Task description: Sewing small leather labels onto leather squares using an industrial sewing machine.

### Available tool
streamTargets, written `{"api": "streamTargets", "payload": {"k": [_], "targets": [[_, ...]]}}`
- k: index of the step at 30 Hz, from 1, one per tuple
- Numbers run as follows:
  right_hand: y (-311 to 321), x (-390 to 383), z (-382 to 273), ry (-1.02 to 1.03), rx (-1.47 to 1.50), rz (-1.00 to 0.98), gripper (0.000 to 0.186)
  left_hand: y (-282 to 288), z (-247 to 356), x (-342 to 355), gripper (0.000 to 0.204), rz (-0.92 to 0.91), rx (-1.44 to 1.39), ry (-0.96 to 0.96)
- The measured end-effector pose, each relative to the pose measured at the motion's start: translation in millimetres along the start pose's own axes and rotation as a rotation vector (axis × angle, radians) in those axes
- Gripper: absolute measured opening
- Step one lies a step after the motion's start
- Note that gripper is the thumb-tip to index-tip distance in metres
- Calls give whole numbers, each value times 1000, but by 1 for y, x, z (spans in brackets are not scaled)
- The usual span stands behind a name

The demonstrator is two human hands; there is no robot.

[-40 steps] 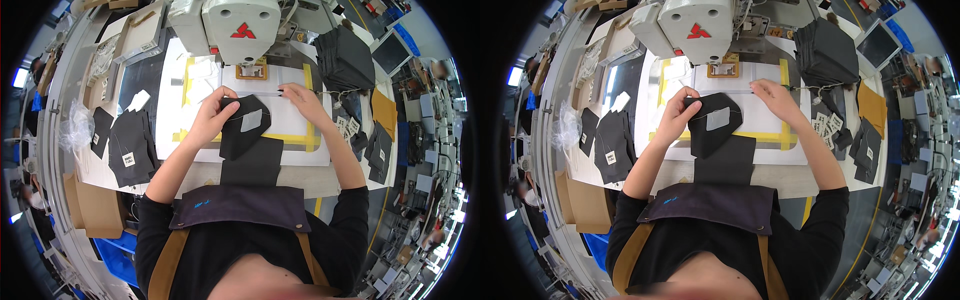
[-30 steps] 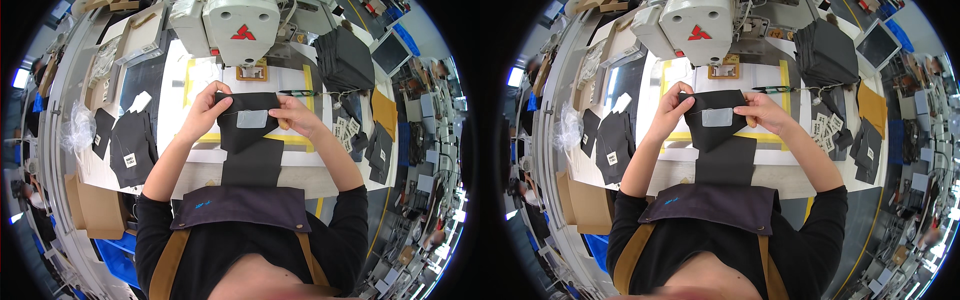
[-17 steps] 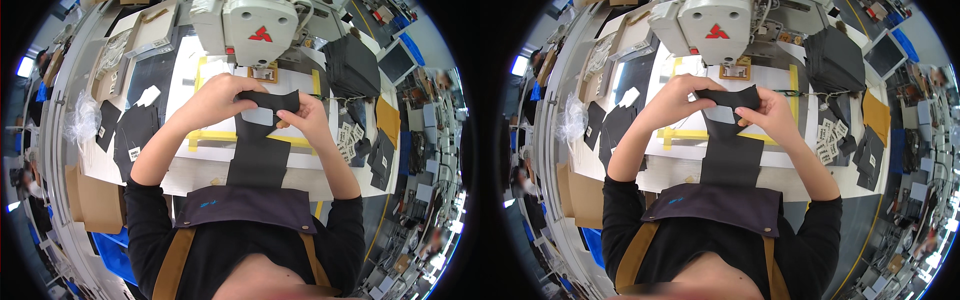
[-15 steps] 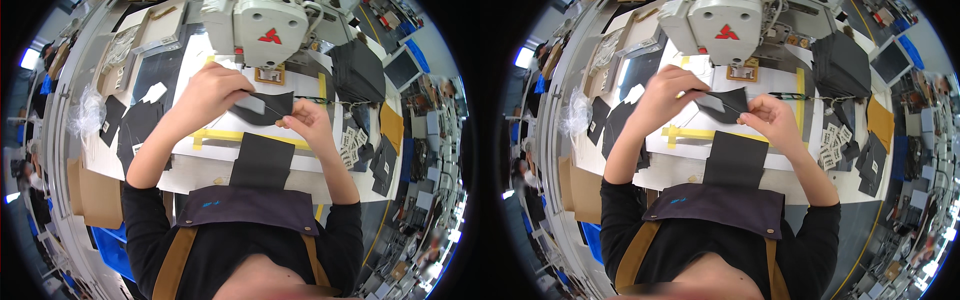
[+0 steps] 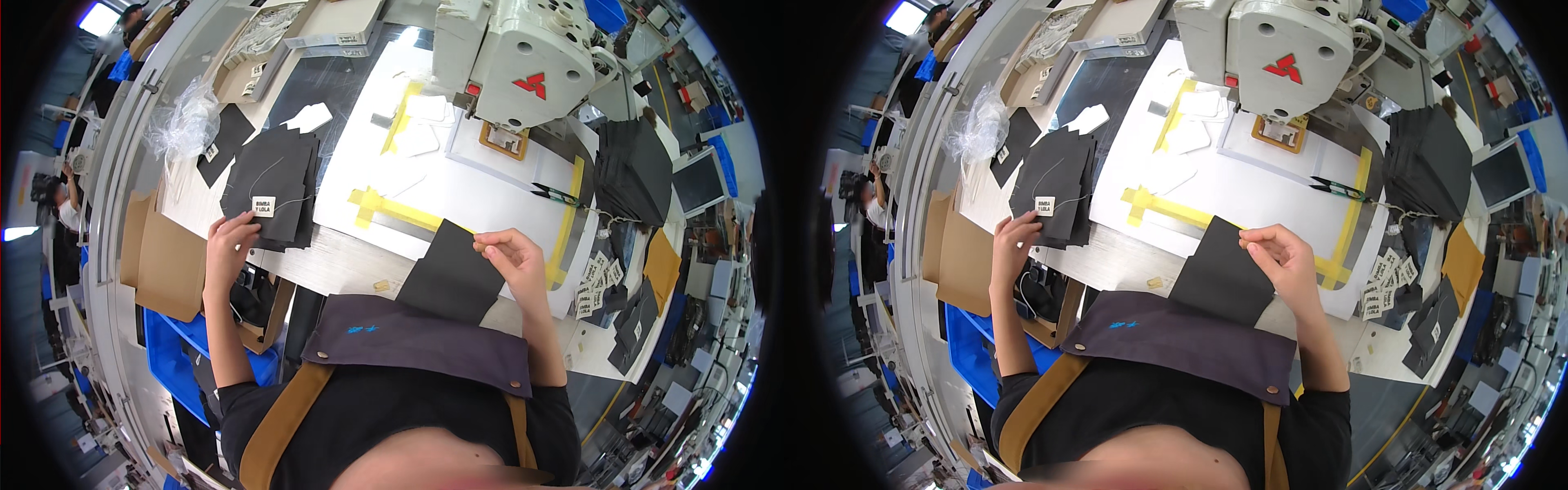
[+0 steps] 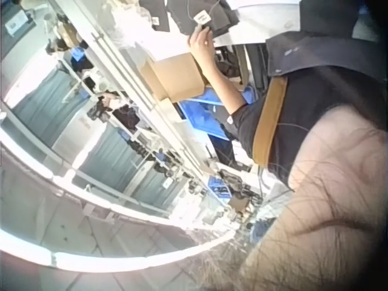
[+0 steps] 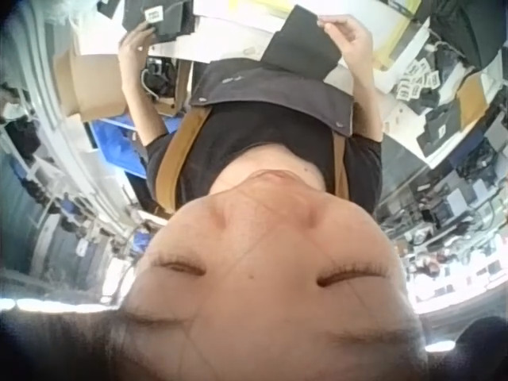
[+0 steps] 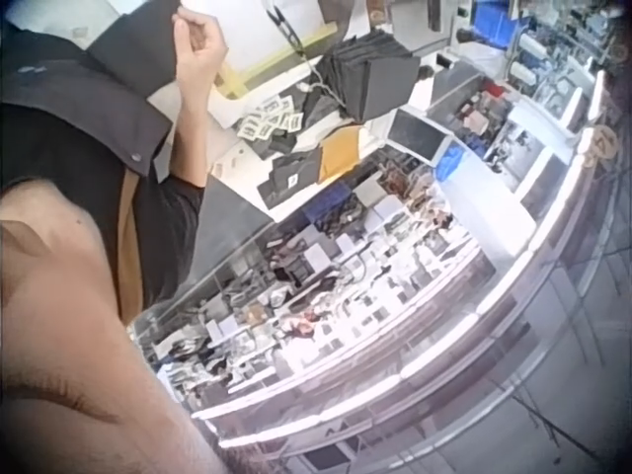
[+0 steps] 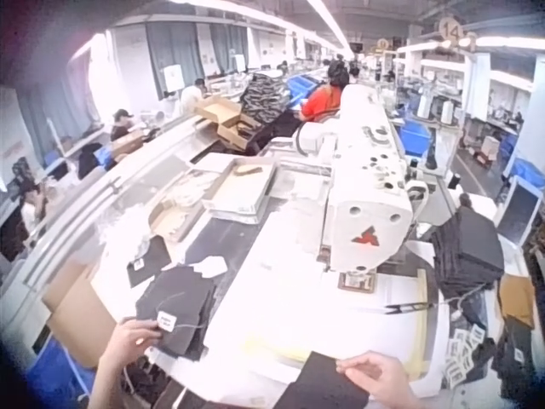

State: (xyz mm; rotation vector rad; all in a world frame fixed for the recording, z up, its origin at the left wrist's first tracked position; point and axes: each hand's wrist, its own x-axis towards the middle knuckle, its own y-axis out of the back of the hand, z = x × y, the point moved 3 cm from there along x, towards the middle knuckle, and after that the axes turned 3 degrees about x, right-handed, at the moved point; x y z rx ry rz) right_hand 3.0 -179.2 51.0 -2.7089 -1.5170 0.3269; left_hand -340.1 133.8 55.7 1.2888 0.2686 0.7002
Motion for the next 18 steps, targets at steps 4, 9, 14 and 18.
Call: {"api": "streamTargets", "payload": {"k": [4, 9, 14, 18], "targets": [[-1, -4, 6, -11, -21, 28, 13, 14, 13, 1, 21, -113, 108, -4], [-13, -5, 3, 215, -546, 150, 12, 10, 38, 41, 27, 33, 2, -95], [-16, -8, 14, 550, -924, 227, 15, -46, 97, 97, 24, 17, -120, -170], [-17, -10, 20, 567, -931, 250, 15, -90, 129, 121, 33, -6, -335, -43]]}}
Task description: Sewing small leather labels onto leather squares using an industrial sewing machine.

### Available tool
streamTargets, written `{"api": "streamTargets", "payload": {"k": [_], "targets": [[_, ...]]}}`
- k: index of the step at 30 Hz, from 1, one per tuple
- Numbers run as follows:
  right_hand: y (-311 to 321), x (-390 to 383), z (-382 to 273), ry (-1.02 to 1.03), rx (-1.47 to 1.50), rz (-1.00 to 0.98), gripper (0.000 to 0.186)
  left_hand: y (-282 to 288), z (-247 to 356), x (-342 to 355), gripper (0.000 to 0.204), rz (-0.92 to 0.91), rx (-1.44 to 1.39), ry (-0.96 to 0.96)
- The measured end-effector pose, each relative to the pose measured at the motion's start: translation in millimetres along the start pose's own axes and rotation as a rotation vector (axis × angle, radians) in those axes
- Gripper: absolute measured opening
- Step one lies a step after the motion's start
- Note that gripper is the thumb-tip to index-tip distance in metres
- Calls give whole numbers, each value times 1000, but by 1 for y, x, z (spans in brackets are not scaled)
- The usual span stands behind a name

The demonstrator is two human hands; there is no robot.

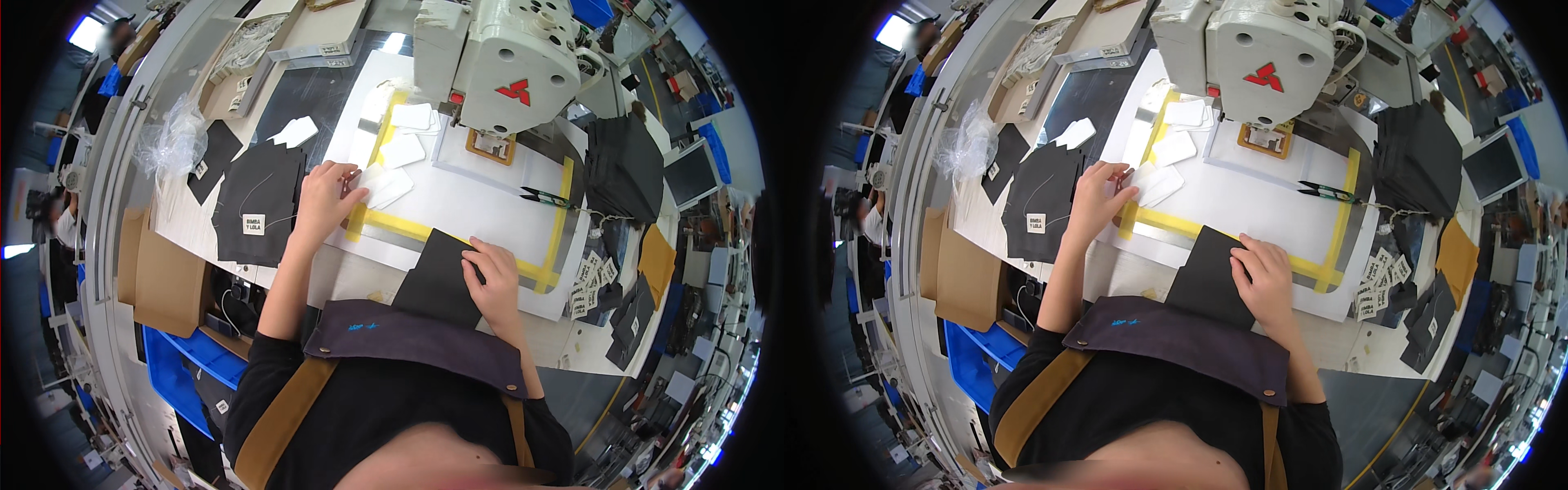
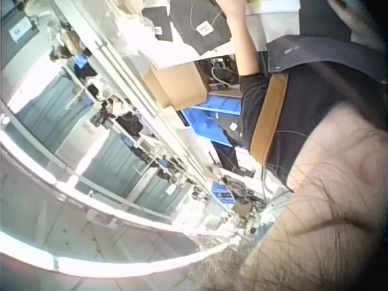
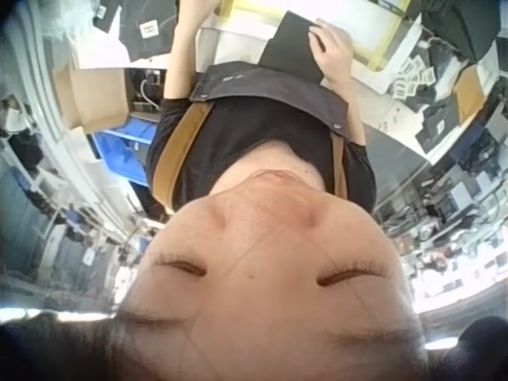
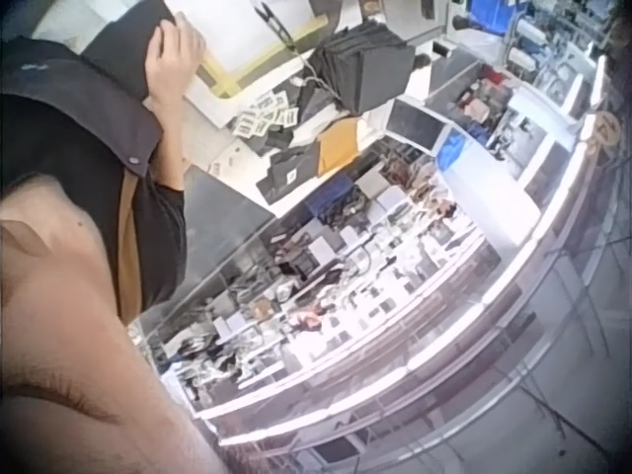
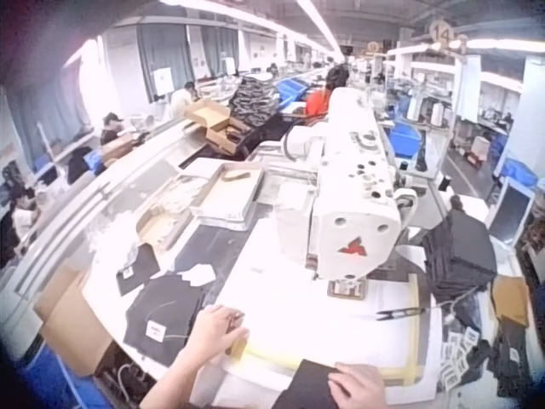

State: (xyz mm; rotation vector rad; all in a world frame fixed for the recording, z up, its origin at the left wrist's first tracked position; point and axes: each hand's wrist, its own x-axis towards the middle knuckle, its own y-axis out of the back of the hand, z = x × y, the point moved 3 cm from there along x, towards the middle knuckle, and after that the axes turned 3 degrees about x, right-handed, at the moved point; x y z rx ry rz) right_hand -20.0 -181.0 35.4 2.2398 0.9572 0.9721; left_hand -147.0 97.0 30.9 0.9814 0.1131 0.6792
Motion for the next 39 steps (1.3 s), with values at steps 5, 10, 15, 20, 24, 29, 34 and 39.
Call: {"api": "streamTargets", "payload": {"k": [5, 10, 15, 20, 24, 29, 34, 39], "targets": [[21, -4, 33, -63, -296, 117, 16, -15, 3, 10, 32, -131, -176, 280], [56, 19, 81, -168, -347, 75, 30, -19, 2, 9, 31, -126, -167, 266], [64, 44, 103, -153, -375, 20, 38, -16, 14, 6, 37, -73, -142, 296], [55, 37, 125, -202, -500, -25, 36, -17, 17, 0, 39, -13, -79, 213], [62, 32, 125, -198, -472, 57, 33, -20, 15, -6, 36, 81, -118, 131], [71, 26, 127, -195, -463, 65, 33, -18, 20, -4, 33, 45, -21, 98], [50, 28, 72, -259, 38, 197, 22, -27, 32, -10, 27, -9, -829, 181], [-7, 22, 8, -597, 1008, -131, 22, -27, 87, -11, 23, -182, -822, 43]]}}
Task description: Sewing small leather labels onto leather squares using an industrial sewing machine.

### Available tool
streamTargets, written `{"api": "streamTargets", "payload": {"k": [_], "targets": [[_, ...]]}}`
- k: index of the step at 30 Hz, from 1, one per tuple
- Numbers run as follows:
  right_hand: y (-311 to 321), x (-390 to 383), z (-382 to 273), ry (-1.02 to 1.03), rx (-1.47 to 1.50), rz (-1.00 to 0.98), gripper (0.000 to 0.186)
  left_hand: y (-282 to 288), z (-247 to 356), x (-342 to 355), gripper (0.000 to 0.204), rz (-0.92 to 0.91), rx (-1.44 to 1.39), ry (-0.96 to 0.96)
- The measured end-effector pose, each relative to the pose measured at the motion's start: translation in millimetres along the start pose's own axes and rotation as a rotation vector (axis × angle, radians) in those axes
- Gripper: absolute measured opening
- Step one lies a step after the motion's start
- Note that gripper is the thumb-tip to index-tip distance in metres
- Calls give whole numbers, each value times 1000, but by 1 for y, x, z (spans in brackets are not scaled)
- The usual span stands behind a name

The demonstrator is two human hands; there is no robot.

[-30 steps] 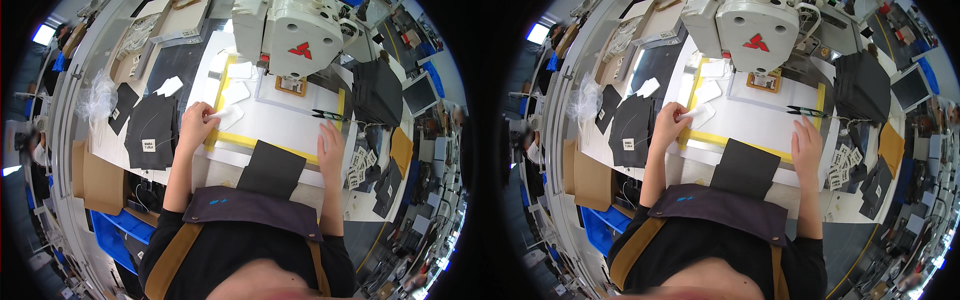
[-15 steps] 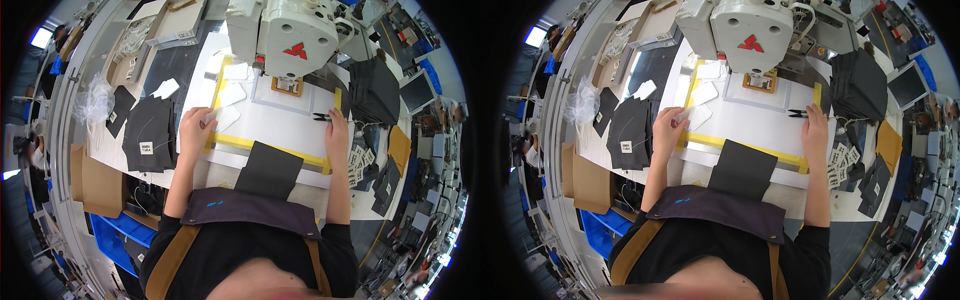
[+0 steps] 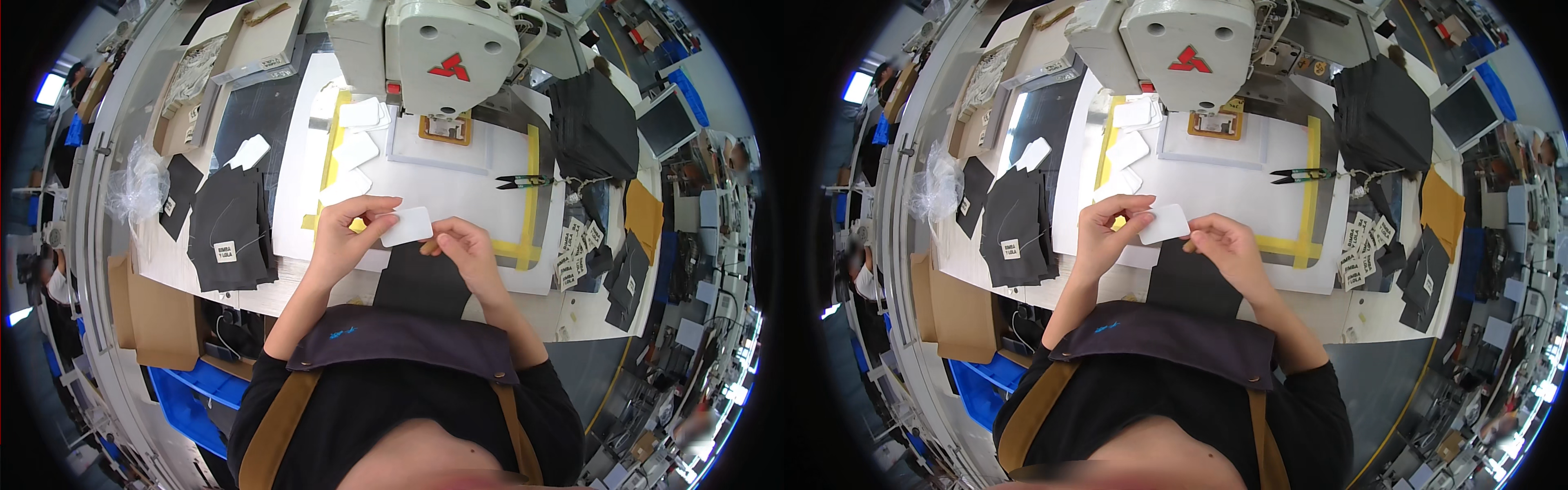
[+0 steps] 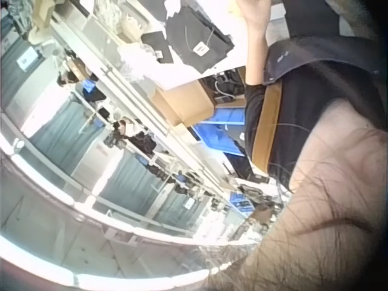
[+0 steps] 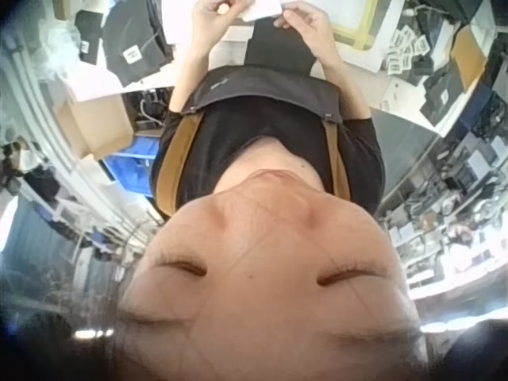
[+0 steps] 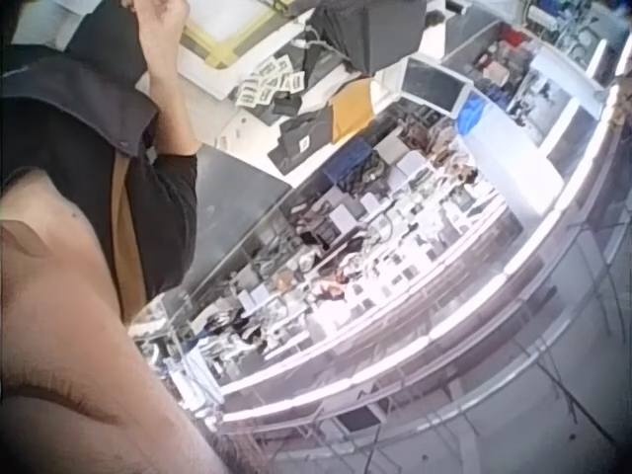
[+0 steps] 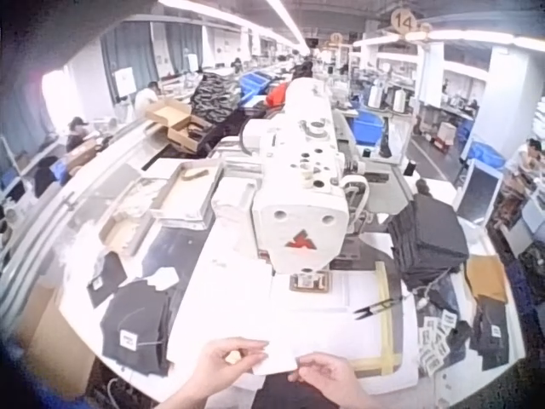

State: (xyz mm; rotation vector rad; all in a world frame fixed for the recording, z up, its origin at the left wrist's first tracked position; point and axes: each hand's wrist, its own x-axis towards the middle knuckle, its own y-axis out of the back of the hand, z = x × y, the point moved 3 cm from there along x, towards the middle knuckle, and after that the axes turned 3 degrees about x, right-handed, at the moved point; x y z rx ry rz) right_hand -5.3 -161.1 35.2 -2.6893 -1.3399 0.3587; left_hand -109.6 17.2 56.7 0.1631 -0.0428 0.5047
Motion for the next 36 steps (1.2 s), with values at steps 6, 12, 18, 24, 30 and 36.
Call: {"api": "streamTargets", "payload": {"k": [6, 12, 18, 24, 30, 36], "targets": [[-19, 11, -9, -66, 173, 0, 14, -5, 11, 2, 22, -43, 47, -29], [-16, 18, -6, 31, 217, 9, 10, -4, 16, 2, 26, -68, 71, -77], [-19, 18, -8, 46, 272, 25, 11, -4, 22, 1, 30, -70, 91, -159], [-17, 21, -1, 78, 172, 86, 19, 1, 20, -1, 26, 6, 169, -56], [-23, 21, -1, 19, 263, 59, 26, 11, 3, -1, 15, 95, 85, 19], [-19, 21, 8, 43, 240, 62, 29, 15, -16, 0, 17, 100, -58, 91]]}}
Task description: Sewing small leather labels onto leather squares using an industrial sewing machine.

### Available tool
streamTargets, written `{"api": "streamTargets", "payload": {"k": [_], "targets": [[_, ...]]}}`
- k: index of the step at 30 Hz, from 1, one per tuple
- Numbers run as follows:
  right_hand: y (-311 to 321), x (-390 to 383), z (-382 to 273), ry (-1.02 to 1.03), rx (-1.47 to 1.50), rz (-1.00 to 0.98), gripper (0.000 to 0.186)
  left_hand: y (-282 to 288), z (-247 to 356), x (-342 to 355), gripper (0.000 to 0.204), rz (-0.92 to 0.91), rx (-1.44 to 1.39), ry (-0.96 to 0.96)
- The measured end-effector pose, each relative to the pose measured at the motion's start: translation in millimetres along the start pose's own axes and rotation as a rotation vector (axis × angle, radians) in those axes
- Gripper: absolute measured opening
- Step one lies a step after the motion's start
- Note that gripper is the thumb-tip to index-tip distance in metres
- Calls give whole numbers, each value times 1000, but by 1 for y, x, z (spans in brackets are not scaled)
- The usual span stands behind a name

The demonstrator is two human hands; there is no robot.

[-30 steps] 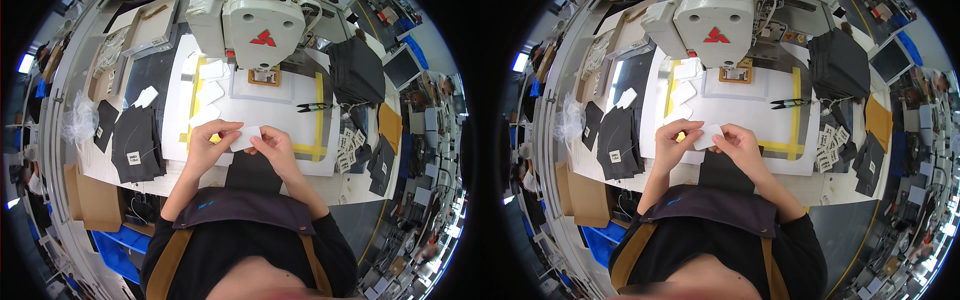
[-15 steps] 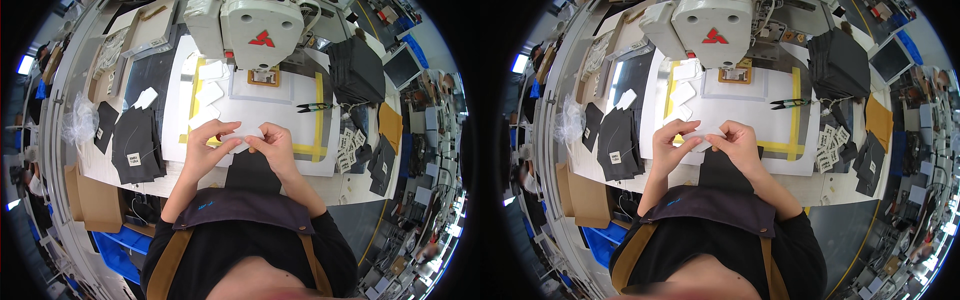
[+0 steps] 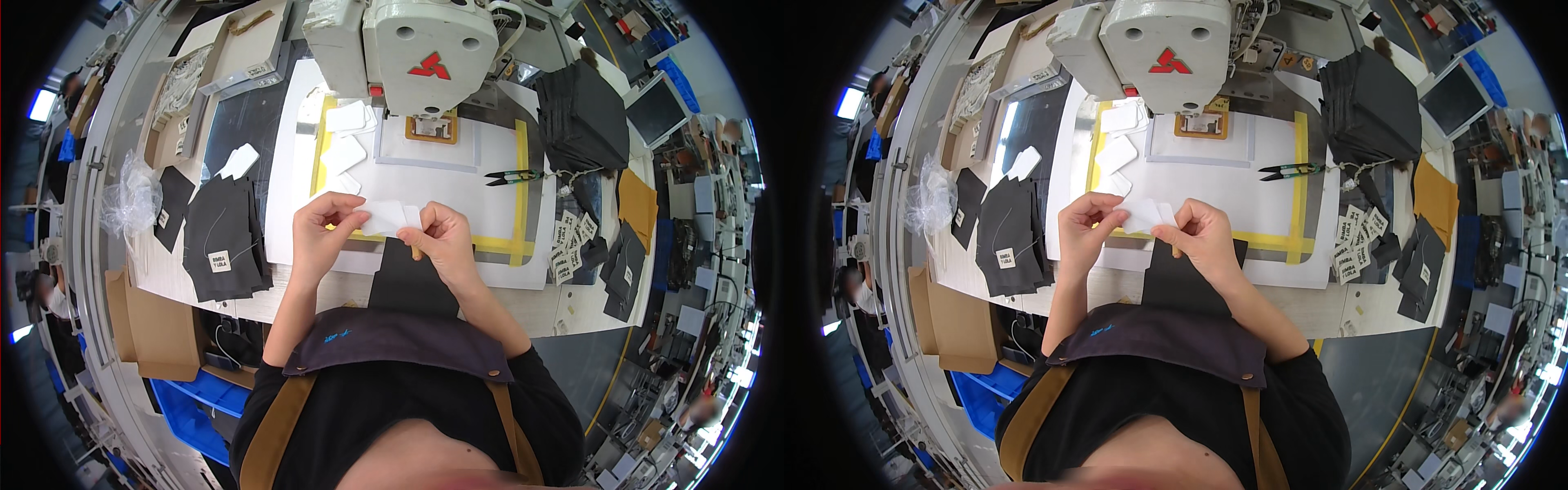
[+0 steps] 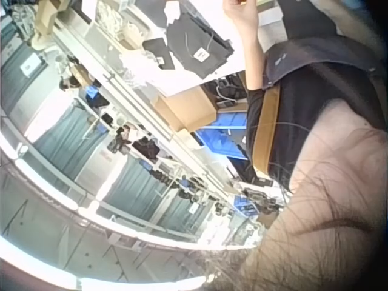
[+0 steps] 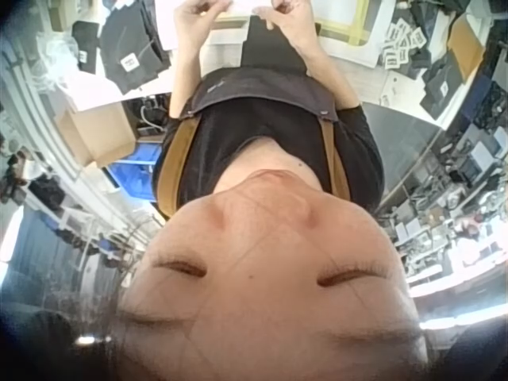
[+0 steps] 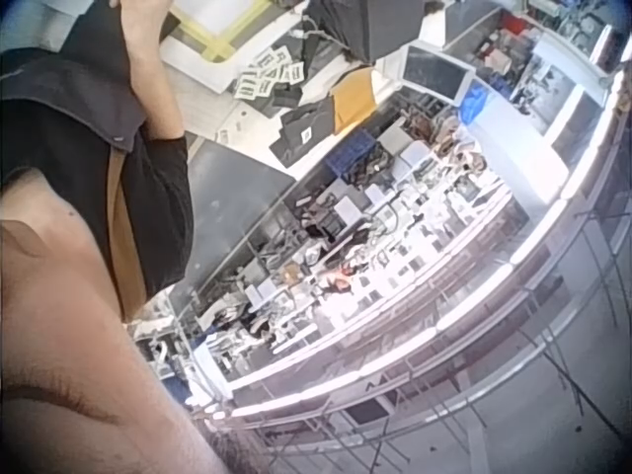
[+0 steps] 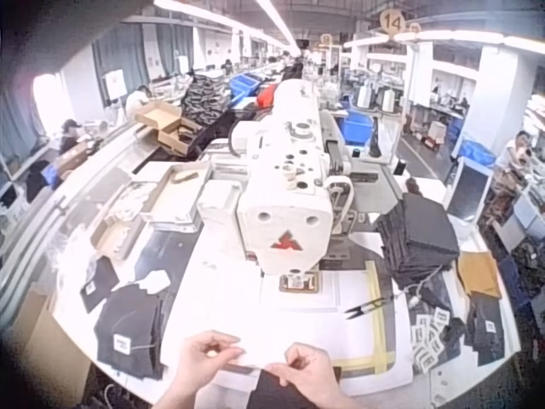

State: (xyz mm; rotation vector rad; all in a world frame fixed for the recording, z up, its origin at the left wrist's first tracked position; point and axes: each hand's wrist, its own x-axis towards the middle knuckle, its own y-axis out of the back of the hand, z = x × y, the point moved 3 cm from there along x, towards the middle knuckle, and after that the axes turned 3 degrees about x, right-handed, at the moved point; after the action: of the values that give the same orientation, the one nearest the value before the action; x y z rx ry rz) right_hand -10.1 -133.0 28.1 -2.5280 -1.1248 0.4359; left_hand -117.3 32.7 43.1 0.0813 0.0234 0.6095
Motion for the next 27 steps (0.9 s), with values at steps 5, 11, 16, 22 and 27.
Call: {"api": "streamTargets", "payload": {"k": [5, 11, 16, 22, 27], "targets": [[5, 0, 0, -15, 27, 24, 30, 24, -21, 10, 25, 52, -25, 52], [13, 2, -3, -8, 89, 60, 34, 38, -18, 25, 41, 157, 494, -85], [9, 3, -2, 13, 145, 13, 28, -17, -3, 17, 60, -347, -148, 77], [22, 10, -12, 23, 69, 5, 19, -33, -2, 50, 22, -447, -100, 235], [42, 32, -48, 523, -940, 224, 24, -54, -1, 80, 5, -231, 213, -285]]}}
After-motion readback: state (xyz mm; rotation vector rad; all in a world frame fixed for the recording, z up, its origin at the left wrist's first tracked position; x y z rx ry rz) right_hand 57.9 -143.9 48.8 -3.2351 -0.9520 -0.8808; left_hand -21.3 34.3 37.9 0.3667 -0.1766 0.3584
